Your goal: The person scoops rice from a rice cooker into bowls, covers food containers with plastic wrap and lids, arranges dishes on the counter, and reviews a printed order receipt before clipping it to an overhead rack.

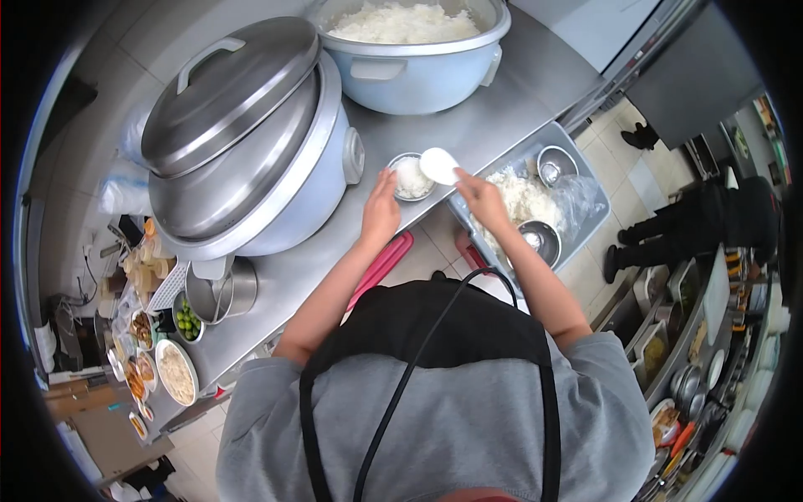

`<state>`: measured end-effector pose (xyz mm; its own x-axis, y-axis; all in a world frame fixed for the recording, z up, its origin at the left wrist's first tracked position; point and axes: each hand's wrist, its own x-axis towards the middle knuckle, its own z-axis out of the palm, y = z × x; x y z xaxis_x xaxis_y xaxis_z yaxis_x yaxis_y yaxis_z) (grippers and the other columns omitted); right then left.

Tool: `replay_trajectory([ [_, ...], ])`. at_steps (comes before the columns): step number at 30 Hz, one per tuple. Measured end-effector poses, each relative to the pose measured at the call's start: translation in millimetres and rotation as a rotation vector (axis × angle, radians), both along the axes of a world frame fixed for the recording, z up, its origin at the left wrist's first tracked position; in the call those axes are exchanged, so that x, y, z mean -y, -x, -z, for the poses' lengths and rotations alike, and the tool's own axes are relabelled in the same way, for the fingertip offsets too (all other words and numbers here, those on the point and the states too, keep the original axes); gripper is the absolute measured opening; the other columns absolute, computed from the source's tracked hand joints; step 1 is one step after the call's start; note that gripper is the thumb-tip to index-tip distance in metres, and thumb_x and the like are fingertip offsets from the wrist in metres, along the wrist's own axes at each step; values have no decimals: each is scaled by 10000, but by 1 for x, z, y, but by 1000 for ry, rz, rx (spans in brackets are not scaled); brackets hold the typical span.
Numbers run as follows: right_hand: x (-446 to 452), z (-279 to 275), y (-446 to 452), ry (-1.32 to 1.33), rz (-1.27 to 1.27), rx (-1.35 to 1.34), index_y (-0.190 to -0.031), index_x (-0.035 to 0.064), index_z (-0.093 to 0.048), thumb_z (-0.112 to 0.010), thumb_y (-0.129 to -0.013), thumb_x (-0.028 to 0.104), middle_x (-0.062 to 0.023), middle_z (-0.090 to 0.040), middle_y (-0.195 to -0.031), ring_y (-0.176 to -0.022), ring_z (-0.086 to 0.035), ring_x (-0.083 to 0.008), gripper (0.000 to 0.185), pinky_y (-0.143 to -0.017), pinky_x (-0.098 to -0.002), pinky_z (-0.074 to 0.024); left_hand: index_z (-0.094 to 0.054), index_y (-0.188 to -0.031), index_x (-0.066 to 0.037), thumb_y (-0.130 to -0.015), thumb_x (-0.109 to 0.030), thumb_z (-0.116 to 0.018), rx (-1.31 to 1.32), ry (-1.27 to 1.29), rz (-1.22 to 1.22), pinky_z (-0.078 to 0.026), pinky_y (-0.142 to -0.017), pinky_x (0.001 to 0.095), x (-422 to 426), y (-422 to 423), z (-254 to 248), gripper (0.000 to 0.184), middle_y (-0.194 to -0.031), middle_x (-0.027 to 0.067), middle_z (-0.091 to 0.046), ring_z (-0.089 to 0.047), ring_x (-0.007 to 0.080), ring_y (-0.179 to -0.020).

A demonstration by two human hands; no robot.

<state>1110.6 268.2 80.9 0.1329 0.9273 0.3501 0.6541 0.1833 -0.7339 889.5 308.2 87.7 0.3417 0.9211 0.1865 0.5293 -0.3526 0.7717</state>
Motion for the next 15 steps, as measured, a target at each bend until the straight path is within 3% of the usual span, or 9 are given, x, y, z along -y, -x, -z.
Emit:
replay_trajectory([
  [2,-10,1,21,94,-56,82,-1058,117,-564,-531,-779,207,-170,-594,-832,-776,-567,-347,295,-692,-395,-456,-370,-1216,15,-687,82,-398,-337,-297,118,-220,-1002,429,-9,-13,-2,535,-1313,173,-293,-247,315,-1231],
  [7,-26,6,34,179,-132,326,-1103,154,-523,-503,-766,221,-145,-591,-810,-702,-585,-342,344,-627,-408,-477,-363,-1228,3,-667,78,-394,-619,-181,249,-173,-1022,432,-25,-26,7,567,-1329,165,-272,-229,265,-1251],
  [9,-29,10,33,195,-152,372,-1120,168,-505,-492,-764,219,-139,-589,-807,-676,-588,-344,360,-609,-414,-482,-335,-1252,-3,-743,8,-375,-795,-63,330,-154,-1028,429,-30,-29,1,510,-1348,142,-249,-237,246,-1253],
  [13,-40,5,31,269,-213,559,-1177,181,-463,-497,-806,251,-102,-588,-764,-623,-582,-308,379,-560,-381,-482,-321,-1254,-9,-707,35,-379,-837,27,353,-164,-1036,403,-38,-34,0,552,-1350,150,-232,-244,240,-1247],
  [15,-46,7,30,312,-259,604,-1188,177,-449,-494,-807,251,-106,-590,-766,-626,-585,-311,391,-563,-383,-484,-289,-1278,-24,-817,-43,-292,-916,73,394,-146,-1040,402,-41,-35,-2,461,-1363,120,-218,-231,220,-1256],
])
